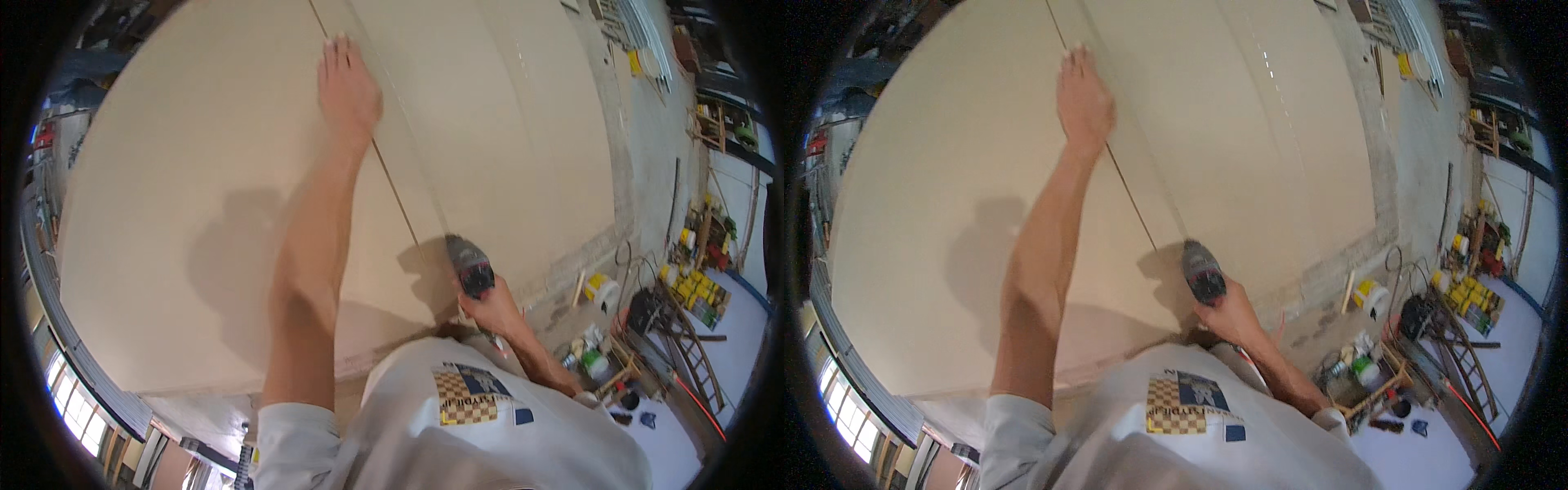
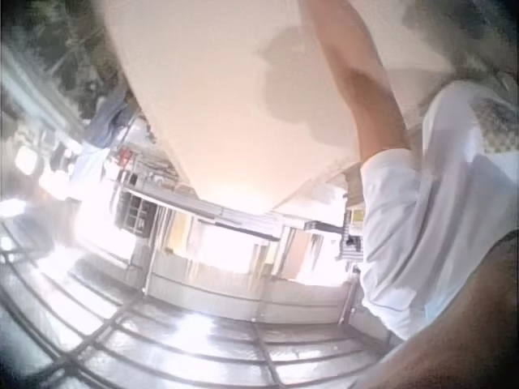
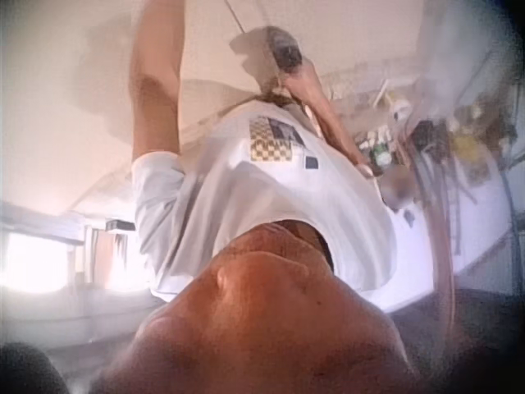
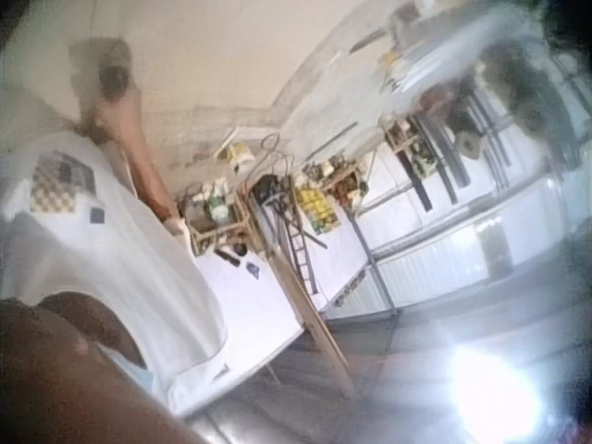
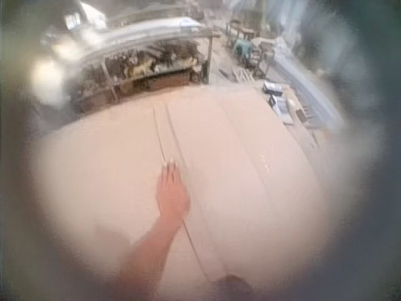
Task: The person uses a pneumatic nail gun to fasten a thin wooden strip along the seam of two large plywood sheets on a workbench. They reposition the panels and continue nailing along the seam to secure the pieces together.
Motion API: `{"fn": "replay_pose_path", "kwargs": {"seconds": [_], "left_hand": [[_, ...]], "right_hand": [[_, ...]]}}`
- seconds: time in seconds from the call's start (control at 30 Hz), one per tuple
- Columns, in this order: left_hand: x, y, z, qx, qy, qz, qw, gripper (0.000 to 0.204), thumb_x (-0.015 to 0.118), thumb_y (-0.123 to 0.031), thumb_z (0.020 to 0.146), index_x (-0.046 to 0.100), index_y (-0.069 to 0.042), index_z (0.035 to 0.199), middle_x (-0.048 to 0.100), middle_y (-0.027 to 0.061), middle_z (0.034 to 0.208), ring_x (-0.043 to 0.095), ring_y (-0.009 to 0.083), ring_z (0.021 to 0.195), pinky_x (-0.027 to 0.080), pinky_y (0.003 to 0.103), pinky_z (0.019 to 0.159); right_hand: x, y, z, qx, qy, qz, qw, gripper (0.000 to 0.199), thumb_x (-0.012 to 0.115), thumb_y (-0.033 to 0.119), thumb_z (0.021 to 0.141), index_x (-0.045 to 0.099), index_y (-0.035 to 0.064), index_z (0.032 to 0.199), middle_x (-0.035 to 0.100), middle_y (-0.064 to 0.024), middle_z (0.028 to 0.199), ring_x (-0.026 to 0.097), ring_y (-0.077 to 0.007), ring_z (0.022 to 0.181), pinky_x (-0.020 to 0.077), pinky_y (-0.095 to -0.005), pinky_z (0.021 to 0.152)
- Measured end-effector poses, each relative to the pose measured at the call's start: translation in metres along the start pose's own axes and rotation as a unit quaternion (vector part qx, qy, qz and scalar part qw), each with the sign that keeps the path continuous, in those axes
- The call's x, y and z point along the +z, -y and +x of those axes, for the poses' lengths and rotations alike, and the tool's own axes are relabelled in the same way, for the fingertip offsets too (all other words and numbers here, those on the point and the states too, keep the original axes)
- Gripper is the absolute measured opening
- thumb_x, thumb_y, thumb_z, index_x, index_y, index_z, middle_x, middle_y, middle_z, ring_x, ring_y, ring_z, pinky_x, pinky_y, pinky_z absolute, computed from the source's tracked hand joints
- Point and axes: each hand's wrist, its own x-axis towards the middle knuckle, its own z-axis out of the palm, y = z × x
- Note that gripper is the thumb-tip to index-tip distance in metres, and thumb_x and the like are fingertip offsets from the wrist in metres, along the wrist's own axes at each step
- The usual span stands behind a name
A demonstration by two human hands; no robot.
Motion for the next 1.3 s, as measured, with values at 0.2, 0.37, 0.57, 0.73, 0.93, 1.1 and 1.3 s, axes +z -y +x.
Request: {"fn": "replay_pose_path", "kwargs": {"seconds": [0.2, 0.37, 0.57, 0.73, 0.93, 1.1, 1.3], "left_hand": [[-0.018, -0.009, -0.001, -0.014, 0.018, -0.027, 0.999, 0.053, 0.048, 0.001, 0.092, 0.047, 0.004, 0.145, 0.042, 0.0171, 0.159, 0.032, 0.0338, 0.151, 0.025, 0.046, 0.125], [-0.039, -0.019, 0.005, -0.020, 0.020, -0.040, 0.999, 0.054, 0.048, 0.003, 0.090, 0.048, 0.004, 0.144, 0.042, 0.0174, 0.159, 0.032, 0.0341, 0.152, 0.025, 0.047, 0.126], [-0.029, -0.013, 0.003, -0.021, 0.019, -0.051, 0.998, 0.057, 0.051, 0.002, 0.087, 0.049, 0.003, 0.144, 0.042, 0.0168, 0.160, 0.030, 0.0334, 0.153, 0.024, 0.045, 0.126], [-0.024, -0.009, 0.003, -0.028, 0.025, -0.060, 0.997, 0.054, 0.051, -0.004, 0.091, 0.048, 0.002, 0.145, 0.040, 0.0160, 0.161, 0.030, 0.0332, 0.153, 0.024, 0.045, 0.126], [-0.021, -0.008, 0.001, -0.023, 0.018, -0.026, 0.999, 0.051, 0.052, -0.013, 0.092, 0.052, 0.000, 0.142, 0.043, 0.0155, 0.159, 0.033, 0.0333, 0.152, 0.026, 0.045, 0.126], [-0.029, -0.009, 0.000, -0.035, -0.001, -0.067, 0.997, 0.051, 0.056, -0.018, 0.092, 0.053, -0.001, 0.141, 0.045, 0.0161, 0.157, 0.034, 0.0327, 0.151, 0.026, 0.045, 0.126], [-0.026, -0.010, 0.002, -0.030, 0.009, -0.047, 0.998, 0.056, 0.058, -0.020, 0.092, 0.050, 0.001, 0.143, 0.044, 0.0169, 0.158, 0.034, 0.0328, 0.151, 0.025, 0.045, 0.126]], "right_hand": [[-0.013, 0.008, -0.003, -0.017, -0.008, -0.028, 0.999, 0.025, 0.067, 0.003, 0.086, 0.069, 0.0011, 0.111, 0.066, -0.0028, 0.076, 0.062, -0.0115, 0.065, 0.0508, -0.0299, 0.060], [-0.025, 0.029, -0.001, -0.044, 0.010, -0.029, 0.999, 0.021, 0.068, 0.005, 0.087, 0.070, 0.0013, 0.107, 0.065, -0.0023, 0.074, 0.061, -0.0119, 0.060, 0.0493, -0.0300, 0.057], [-0.029, 0.135, 0.062, -0.091, 0.024, -0.044, 0.995, 0.019, 0.069, 0.018, 0.087, 0.066, -0.0009, 0.089, 0.065, -0.0073, 0.068, 0.061, -0.0148, 0.057, 0.0480, -0.0345, 0.054], [-0.027, 0.230, 0.124, -0.143, 0.048, 0.068, 0.986, 0.013, 0.069, 0.008, 0.085, 0.063, 0.0028, 0.096, 0.061, -0.0043, 0.071, 0.057, -0.0136, 0.052, 0.0459, -0.0325, 0.049], [-0.027, 0.305, 0.168, -0.155, 0.061, 0.034, 0.985, 0.019, 0.065, 0.009, 0.086, 0.064, 0.0062, 0.105, 0.068, -0.0069, 0.095, 0.055, -0.0104, 0.059, 0.0473, -0.0277, 0.051], [-0.023, 0.310, 0.167, -0.155, 0.047, 0.036, 0.986, 0.019, 0.064, 0.008, 0.086, 0.063, 0.0051, 0.104, 0.068, -0.0082, 0.095, 0.053, -0.0102, 0.058, 0.0467, -0.0288, 0.052], [-0.023, 0.317, 0.172, -0.145, 0.046, -0.015, 0.988, 0.019, 0.064, 0.006, 0.084, 0.063, 0.0042, 0.104, 0.067, -0.0075, 0.092, 0.054, -0.0109, 0.057, 0.0462, -0.0294, 0.051]]}}
